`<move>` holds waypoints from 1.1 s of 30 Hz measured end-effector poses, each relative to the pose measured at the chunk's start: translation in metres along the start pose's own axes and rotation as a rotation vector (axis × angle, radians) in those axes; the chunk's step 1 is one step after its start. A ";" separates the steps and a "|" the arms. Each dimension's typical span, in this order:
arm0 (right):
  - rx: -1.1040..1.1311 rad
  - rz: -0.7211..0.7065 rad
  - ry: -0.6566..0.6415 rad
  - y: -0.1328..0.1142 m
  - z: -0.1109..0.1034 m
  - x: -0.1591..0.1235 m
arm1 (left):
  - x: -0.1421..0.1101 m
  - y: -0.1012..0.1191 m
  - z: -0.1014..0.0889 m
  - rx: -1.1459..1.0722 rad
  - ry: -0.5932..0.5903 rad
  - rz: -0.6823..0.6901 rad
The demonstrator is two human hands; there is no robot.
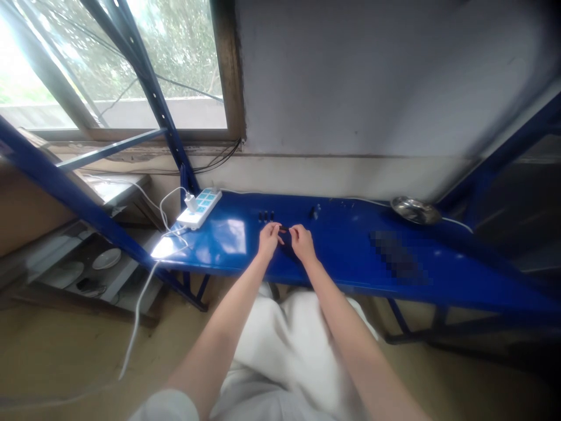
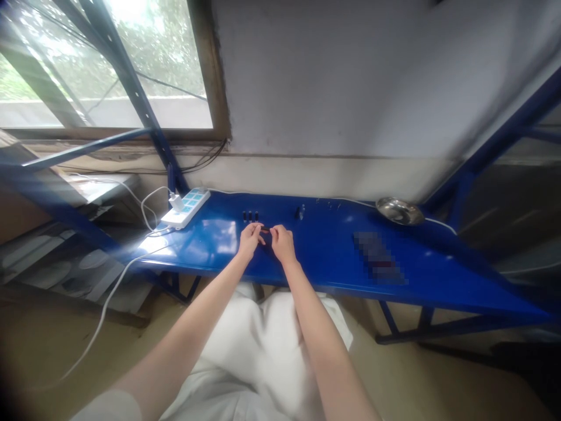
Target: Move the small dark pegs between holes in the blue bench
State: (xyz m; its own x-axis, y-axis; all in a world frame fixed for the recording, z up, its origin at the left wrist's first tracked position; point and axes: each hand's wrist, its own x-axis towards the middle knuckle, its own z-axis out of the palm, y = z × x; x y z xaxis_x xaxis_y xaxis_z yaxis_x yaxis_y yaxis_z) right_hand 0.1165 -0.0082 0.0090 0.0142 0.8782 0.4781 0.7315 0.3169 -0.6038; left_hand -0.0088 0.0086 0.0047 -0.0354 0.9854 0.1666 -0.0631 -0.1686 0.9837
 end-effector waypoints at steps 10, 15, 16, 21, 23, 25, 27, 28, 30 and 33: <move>0.167 0.011 0.039 0.007 0.006 0.000 | 0.002 -0.004 0.001 0.046 0.168 -0.038; 0.223 0.099 0.076 0.004 0.001 -0.003 | 0.000 0.000 0.000 0.038 0.231 -0.054; 0.237 0.118 0.088 0.003 0.000 -0.003 | -0.001 0.001 0.000 0.048 0.214 -0.054; 0.246 0.088 0.044 0.005 0.002 -0.002 | -0.004 0.004 0.000 0.158 0.010 0.006; 0.222 0.062 -0.035 0.006 0.005 -0.001 | -0.003 0.003 0.000 0.166 -0.017 0.012; 0.201 0.049 -0.106 0.007 0.006 -0.001 | -0.003 0.001 0.000 0.148 -0.003 0.008; 0.184 0.042 -0.165 0.006 0.007 -0.001 | -0.002 0.000 0.000 0.133 0.012 0.005; 0.176 0.039 -0.192 0.005 0.006 -0.001 | -0.002 0.000 0.000 0.130 0.018 0.005; 0.160 0.030 -0.235 0.004 0.006 -0.001 | -0.002 0.001 0.000 0.132 0.031 0.013; 0.158 -0.007 -0.260 0.002 0.005 -0.001 | -0.003 0.001 -0.001 0.144 0.044 0.038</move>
State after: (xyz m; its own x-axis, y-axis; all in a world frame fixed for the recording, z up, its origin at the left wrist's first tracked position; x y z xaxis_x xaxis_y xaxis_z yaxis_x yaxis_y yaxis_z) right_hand 0.1146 -0.0064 0.0038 -0.1803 0.9317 0.3154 0.6155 0.3570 -0.7026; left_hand -0.0094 0.0055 0.0054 -0.0793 0.9759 0.2035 0.0823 -0.1970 0.9769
